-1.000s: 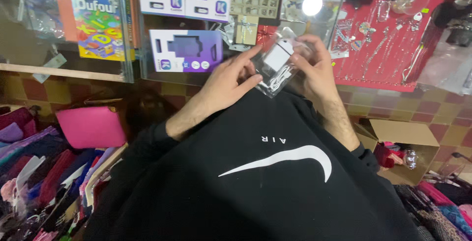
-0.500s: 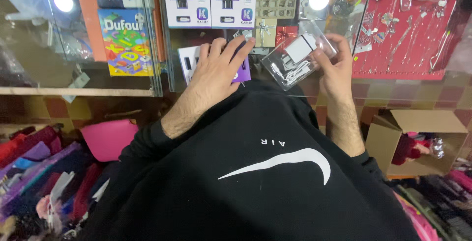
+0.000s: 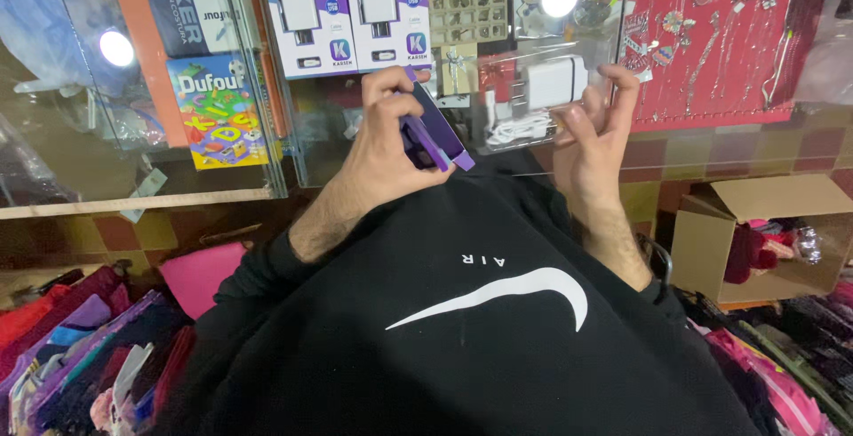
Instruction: The person unboxes a wall charger by taking it out of a box, unwrapping the cable from its plastic packaging, and placing it back into the box before hanging it on a display rack.
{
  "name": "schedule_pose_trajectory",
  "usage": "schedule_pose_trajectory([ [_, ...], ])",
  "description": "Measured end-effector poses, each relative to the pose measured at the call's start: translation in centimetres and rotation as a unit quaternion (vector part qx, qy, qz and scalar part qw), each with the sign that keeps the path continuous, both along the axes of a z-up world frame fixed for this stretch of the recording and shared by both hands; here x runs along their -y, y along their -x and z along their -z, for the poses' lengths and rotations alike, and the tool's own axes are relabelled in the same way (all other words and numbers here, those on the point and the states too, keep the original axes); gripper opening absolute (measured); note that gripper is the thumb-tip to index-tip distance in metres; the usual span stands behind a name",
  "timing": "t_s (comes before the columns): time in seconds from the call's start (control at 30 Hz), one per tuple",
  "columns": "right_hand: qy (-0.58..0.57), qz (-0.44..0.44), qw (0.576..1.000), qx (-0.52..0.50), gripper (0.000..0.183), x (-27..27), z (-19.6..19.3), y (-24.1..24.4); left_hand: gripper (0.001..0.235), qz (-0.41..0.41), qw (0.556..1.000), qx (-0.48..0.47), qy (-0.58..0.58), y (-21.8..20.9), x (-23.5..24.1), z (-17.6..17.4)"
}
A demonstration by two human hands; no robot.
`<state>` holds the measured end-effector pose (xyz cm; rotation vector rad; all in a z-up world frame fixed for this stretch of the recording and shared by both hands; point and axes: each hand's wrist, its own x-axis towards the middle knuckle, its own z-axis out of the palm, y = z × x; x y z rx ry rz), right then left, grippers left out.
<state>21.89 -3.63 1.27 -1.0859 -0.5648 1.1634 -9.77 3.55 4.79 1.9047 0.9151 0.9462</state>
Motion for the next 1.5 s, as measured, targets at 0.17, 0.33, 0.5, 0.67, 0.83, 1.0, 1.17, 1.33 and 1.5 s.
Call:
schedule_pose_trajectory([
  [0.17, -0.047, -0.043, 0.993, 0.097, 0.072, -1.3, -2.7, -0.1, 0.089, -0.006, 0.998, 0.064, -0.015, -2.4, 0.4, -1.2],
  [0.33, -0.104, -0.109, 0.934, 0.323, 0.068, -2.1, -5.2, -1.6, 0.097, -0.011, 1.000, 0.011, -0.005, -3.6, 0.8, -0.6],
  [0.5, -0.103, -0.154, 0.912, 0.366, 0.065, -2.0, -5.7, -2.1, 0.092, -0.021, 1.000, 0.008, -0.009, -4.8, 0.6, -0.3],
  [0.67, -0.100, -0.167, 0.858, 0.476, 0.061, -2.2, -7.6, -3.0, 0.091, -0.036, 0.999, 0.001, -0.020, -5.0, 0.5, -0.6],
  [0.83, -0.092, -0.213, 0.886, 0.401, 0.064, -3.7, -11.4, -2.9, 0.090, -0.033, 0.999, -0.004, -0.010, -5.8, 1.1, -0.1],
  [1.0, -0.091, -0.245, 0.871, 0.417, 0.061, -5.0, -11.1, -4.1, 0.088, -0.042, 0.999, -0.004, -0.012, -6.2, 1.2, 0.4],
  [1.17, -0.104, -0.241, 0.869, 0.419, 0.060, -5.9, -12.7, -4.3, 0.087, -0.039, 0.999, 0.000, -0.013, -6.9, 1.4, 0.2],
  [1.33, -0.102, -0.238, 0.876, 0.408, 0.060, -5.8, -11.9, -4.8, 0.088, -0.050, 0.999, -0.008, -0.011, -7.3, 1.4, 0.3],
  [1.5, -0.098, -0.242, 0.798, 0.543, 0.053, -5.7, -14.1, -5.0, 0.087, -0.036, 0.999, -0.012, 0.003, -7.3, 1.2, -0.5],
])
